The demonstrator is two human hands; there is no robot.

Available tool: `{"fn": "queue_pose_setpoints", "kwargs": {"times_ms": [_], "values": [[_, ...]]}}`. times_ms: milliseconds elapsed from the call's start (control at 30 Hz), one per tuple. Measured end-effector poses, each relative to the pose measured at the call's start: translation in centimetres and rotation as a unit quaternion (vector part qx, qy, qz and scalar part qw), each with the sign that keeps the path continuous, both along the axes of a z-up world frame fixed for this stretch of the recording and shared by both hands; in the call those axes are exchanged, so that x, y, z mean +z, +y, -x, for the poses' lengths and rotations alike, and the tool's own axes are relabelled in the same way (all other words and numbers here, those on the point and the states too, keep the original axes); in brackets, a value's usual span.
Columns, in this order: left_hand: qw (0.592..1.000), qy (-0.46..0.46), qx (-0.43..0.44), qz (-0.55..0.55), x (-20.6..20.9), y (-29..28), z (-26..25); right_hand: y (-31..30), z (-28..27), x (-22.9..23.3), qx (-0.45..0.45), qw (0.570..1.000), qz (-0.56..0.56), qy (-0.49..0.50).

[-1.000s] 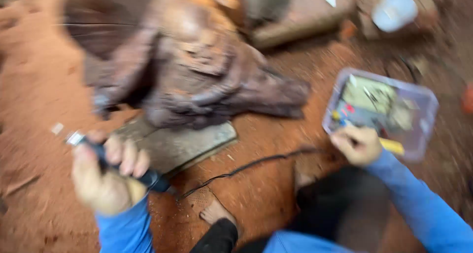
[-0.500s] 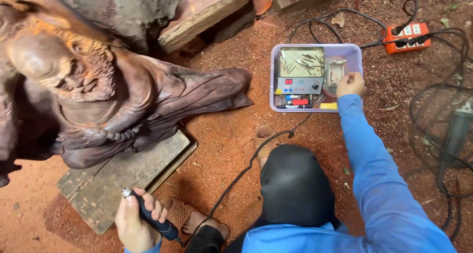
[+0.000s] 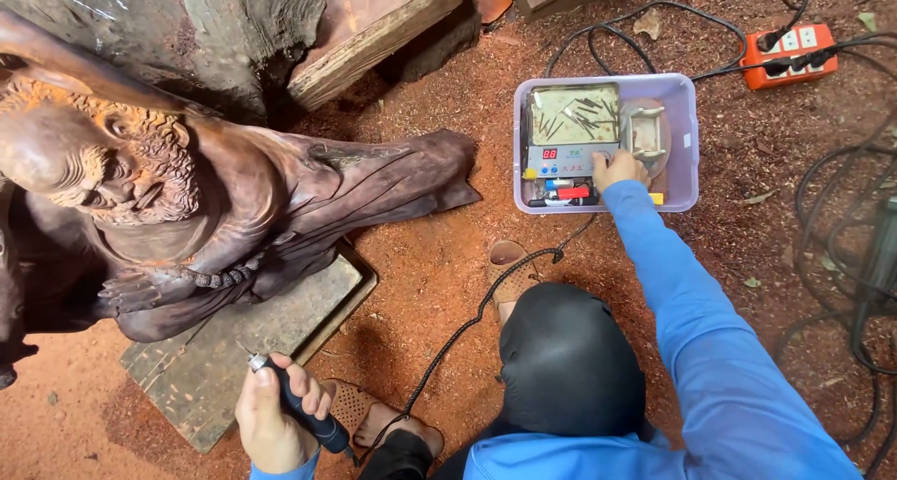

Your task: Carving intricate details into a wooden statue using a rotary power tool

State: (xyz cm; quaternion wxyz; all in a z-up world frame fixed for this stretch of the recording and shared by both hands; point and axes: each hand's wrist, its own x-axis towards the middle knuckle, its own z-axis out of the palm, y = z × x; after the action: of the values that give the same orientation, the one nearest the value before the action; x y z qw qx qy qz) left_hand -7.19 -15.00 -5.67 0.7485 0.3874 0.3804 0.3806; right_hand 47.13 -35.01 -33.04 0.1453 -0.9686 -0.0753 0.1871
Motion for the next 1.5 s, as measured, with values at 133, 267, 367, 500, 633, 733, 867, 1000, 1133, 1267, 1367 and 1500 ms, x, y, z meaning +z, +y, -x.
{"fn": "queue_pose_setpoints", "kwargs": {"times_ms": [133, 267, 367, 500, 633, 733, 867, 1000, 1133, 1267, 1367, 1500], "values": [[1.000, 0.001, -0.003, -0.009, -0.7, -0.1, 0.2, 0.1, 0.1, 0.0, 0.036, 0.999, 0.025, -0.010], [0.999, 0.043, 0.005, -0.007, -1.6, 0.1, 0.8, -1.0, 0.0, -2.7, 0.168, 0.977, 0.066, -0.118], [0.999, 0.048, 0.007, -0.007, -2.0, 0.4, 0.7, -2.3, -0.1, -4.4, 0.246, 0.939, 0.044, -0.237], [0.999, 0.042, 0.014, -0.002, -2.3, 0.6, 0.1, -2.7, -0.3, -4.7, 0.307, 0.911, 0.003, -0.275], [0.999, 0.052, 0.002, 0.000, -1.9, 0.8, -0.8, -2.8, -0.3, -4.5, 0.342, 0.874, -0.034, -0.344], [0.997, 0.072, 0.013, 0.001, -1.6, 0.7, -1.6, -2.7, 0.0, -4.0, 0.360, 0.869, -0.039, -0.337], [0.997, 0.083, 0.009, 0.001, -1.9, 1.0, -1.7, -2.6, 0.5, -3.3, 0.367, 0.860, -0.105, -0.339], [0.996, 0.092, 0.010, 0.010, -2.4, 1.2, -1.9, -2.2, 1.2, -1.9, 0.363, 0.832, -0.178, -0.380], [0.994, 0.106, 0.005, 0.008, -2.5, 1.1, -2.6, -2.3, 1.1, -1.8, 0.363, 0.830, -0.183, -0.381], [0.994, 0.108, -0.007, 0.018, -3.3, 1.4, -2.6, -1.8, 1.0, -1.1, 0.342, 0.842, -0.195, -0.370], [0.995, 0.098, -0.021, 0.016, -3.6, 1.4, -2.8, -0.6, 0.2, -1.9, 0.299, 0.864, -0.219, -0.340], [0.995, 0.091, -0.031, 0.005, -3.4, 1.3, -3.1, 1.2, -1.2, -2.8, 0.226, 0.884, -0.260, -0.316]]}}
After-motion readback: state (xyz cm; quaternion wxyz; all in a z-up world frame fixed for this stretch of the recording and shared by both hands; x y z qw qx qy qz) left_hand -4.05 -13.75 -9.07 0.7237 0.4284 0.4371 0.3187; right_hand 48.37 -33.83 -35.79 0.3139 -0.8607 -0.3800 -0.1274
